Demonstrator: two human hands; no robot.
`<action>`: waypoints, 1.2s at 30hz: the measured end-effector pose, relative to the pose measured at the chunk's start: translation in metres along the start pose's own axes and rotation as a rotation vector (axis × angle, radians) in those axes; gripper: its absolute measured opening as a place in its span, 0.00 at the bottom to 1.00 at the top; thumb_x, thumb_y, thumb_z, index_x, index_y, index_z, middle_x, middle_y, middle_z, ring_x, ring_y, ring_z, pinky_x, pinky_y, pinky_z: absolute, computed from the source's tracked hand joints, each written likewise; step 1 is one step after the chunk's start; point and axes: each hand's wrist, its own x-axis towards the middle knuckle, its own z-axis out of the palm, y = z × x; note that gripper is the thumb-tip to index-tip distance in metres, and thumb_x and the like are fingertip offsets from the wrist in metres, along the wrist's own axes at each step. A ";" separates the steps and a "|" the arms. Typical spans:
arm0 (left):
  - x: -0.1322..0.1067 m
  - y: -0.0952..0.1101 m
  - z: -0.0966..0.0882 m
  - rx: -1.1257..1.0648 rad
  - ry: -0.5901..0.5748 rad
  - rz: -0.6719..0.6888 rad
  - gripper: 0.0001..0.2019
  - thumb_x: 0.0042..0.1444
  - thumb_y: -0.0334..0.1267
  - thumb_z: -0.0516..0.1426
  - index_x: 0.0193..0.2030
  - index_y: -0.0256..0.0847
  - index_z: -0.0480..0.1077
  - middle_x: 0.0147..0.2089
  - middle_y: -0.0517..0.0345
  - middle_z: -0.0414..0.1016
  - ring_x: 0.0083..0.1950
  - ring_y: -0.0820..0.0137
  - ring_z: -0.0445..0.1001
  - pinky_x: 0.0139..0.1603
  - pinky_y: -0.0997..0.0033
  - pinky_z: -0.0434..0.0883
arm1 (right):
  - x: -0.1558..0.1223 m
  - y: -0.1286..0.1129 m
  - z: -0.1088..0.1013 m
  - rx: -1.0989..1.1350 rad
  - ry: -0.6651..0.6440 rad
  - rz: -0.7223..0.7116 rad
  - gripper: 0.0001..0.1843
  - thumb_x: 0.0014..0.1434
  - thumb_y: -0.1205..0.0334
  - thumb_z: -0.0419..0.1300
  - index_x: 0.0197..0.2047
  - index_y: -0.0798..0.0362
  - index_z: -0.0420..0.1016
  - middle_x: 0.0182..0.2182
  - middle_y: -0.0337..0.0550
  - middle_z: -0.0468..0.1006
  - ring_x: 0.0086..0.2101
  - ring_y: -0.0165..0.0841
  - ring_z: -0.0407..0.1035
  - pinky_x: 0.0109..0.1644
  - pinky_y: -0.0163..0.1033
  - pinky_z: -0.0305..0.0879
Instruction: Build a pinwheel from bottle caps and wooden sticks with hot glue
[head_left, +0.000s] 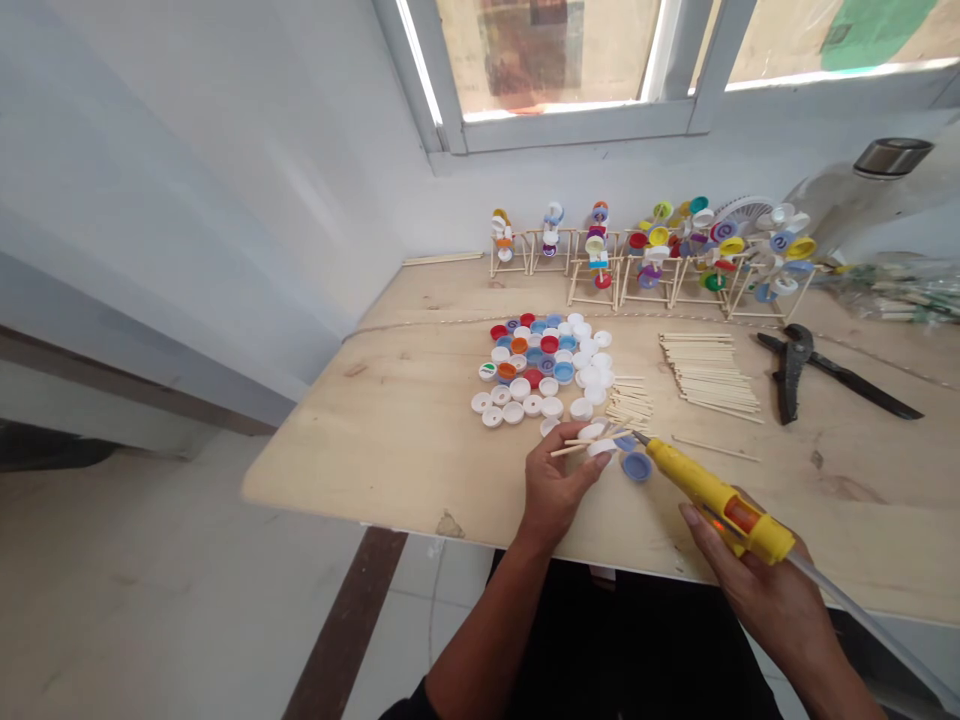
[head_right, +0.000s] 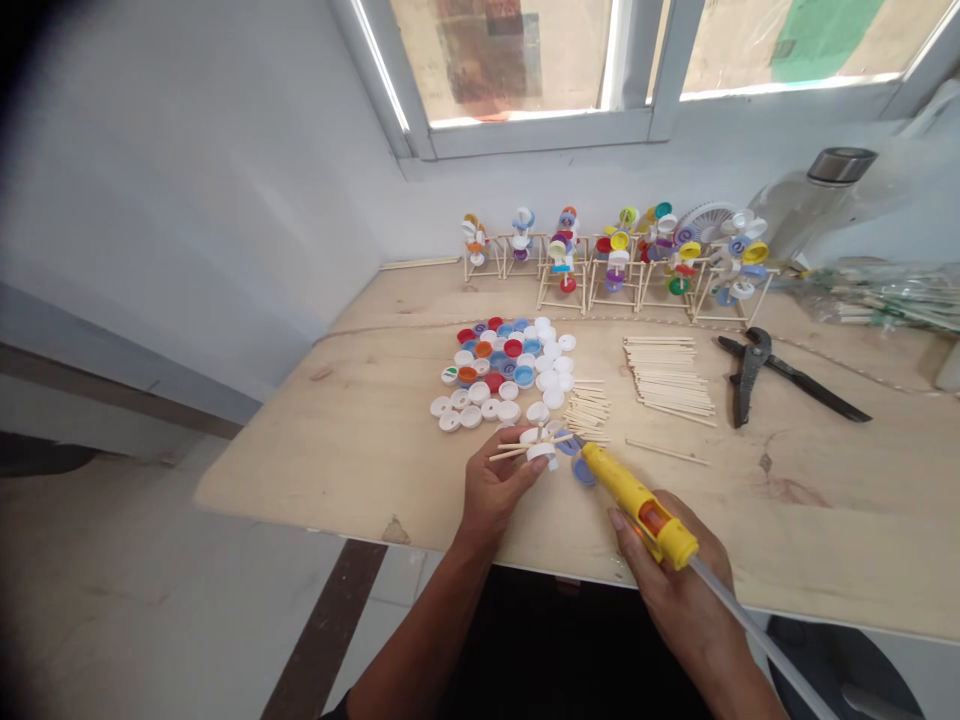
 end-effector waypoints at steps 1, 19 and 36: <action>0.000 0.000 0.000 0.001 0.000 -0.005 0.16 0.47 0.38 0.66 0.44 0.40 0.75 0.44 0.51 0.78 0.48 0.60 0.74 0.53 0.61 0.68 | 0.000 0.001 0.000 -0.010 -0.003 -0.007 0.16 0.54 0.48 0.59 0.22 0.47 0.65 0.18 0.36 0.66 0.20 0.30 0.62 0.23 0.36 0.62; 0.000 -0.004 -0.001 0.023 0.015 -0.007 0.17 0.46 0.38 0.66 0.44 0.40 0.75 0.44 0.51 0.79 0.49 0.60 0.74 0.54 0.60 0.68 | 0.003 0.006 -0.001 -0.210 0.037 -0.176 0.15 0.57 0.51 0.57 0.23 0.48 0.64 0.19 0.37 0.66 0.21 0.30 0.62 0.24 0.35 0.60; 0.001 0.003 0.000 0.054 0.009 -0.045 0.17 0.44 0.41 0.66 0.42 0.40 0.74 0.43 0.51 0.79 0.46 0.60 0.76 0.50 0.62 0.70 | 0.010 0.004 -0.006 -0.157 0.010 -0.072 0.14 0.56 0.48 0.58 0.27 0.48 0.69 0.20 0.37 0.70 0.22 0.31 0.67 0.25 0.34 0.64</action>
